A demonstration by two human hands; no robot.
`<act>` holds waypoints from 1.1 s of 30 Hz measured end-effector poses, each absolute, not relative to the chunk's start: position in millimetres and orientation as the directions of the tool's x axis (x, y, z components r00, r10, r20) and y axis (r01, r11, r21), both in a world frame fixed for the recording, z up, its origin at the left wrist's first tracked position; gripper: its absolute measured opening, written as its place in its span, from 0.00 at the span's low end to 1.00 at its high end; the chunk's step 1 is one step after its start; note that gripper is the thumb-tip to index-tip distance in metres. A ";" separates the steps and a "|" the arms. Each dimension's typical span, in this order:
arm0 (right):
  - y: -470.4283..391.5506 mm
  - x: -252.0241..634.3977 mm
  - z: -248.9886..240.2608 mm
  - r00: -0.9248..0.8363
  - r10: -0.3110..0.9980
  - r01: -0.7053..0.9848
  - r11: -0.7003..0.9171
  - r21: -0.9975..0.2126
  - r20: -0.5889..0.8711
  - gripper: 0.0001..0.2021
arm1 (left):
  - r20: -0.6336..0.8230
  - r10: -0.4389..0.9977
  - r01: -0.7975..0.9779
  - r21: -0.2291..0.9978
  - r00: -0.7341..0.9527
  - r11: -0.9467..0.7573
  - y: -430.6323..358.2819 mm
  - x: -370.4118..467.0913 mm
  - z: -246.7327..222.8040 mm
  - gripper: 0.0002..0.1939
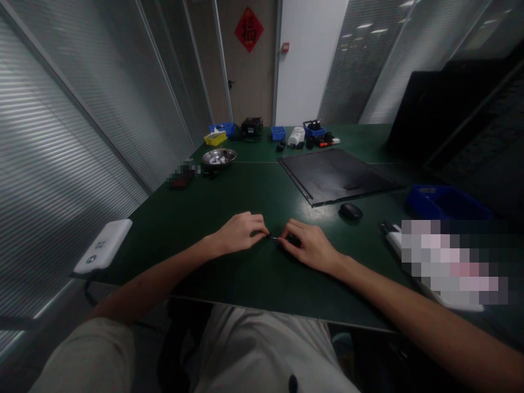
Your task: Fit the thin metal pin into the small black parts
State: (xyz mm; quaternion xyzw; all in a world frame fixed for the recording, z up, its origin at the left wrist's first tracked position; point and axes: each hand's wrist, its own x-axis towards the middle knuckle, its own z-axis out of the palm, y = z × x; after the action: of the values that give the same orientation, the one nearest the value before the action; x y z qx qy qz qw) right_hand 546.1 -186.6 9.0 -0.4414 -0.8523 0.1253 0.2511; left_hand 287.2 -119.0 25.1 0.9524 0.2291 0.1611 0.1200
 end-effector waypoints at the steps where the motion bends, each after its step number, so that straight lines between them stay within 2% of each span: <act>1: -186.4 545.8 8.8 -0.479 0.821 0.697 0.571 -0.434 0.311 0.07 | 0.242 0.463 0.374 0.336 0.853 -0.865 -119.5 287.3 26.0 0.08; 5: -185.6 544.8 7.0 -0.455 0.835 0.720 0.549 -0.424 0.309 0.06 | 0.220 0.473 0.312 0.512 0.853 -0.800 -114.3 283.3 28.5 0.09; 7: -185.1 544.7 6.2 -0.442 0.842 0.732 0.538 -0.419 0.308 0.06 | 0.221 0.500 0.313 0.555 0.837 -0.771 -112.9 282.4 27.8 0.12; 10: -184.6 544.8 5.5 -0.434 0.849 0.745 0.527 -0.408 0.302 0.06 | 0.224 0.532 0.332 0.571 0.817 -0.751 -113.4 283.4 24.2 0.17; 15: -184.2 543.9 5.2 -0.453 0.840 0.760 0.539 -0.363 0.297 0.07 | 0.188 0.498 0.297 0.609 0.847 -0.736 -112.7 285.8 19.2 0.12; 33: -184.9 542.3 3.9 -0.497 0.814 0.740 0.579 -0.342 0.301 0.08 | 0.187 0.479 0.253 0.657 0.858 -0.710 -105.3 285.6 15.5 0.14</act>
State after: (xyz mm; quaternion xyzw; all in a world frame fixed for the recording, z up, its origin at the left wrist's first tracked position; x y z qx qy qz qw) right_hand 542.3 -184.9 3.9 -0.4510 -0.8612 0.0840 0.2190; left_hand 285.6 -105.3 15.5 0.9082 0.2014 0.1746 0.3228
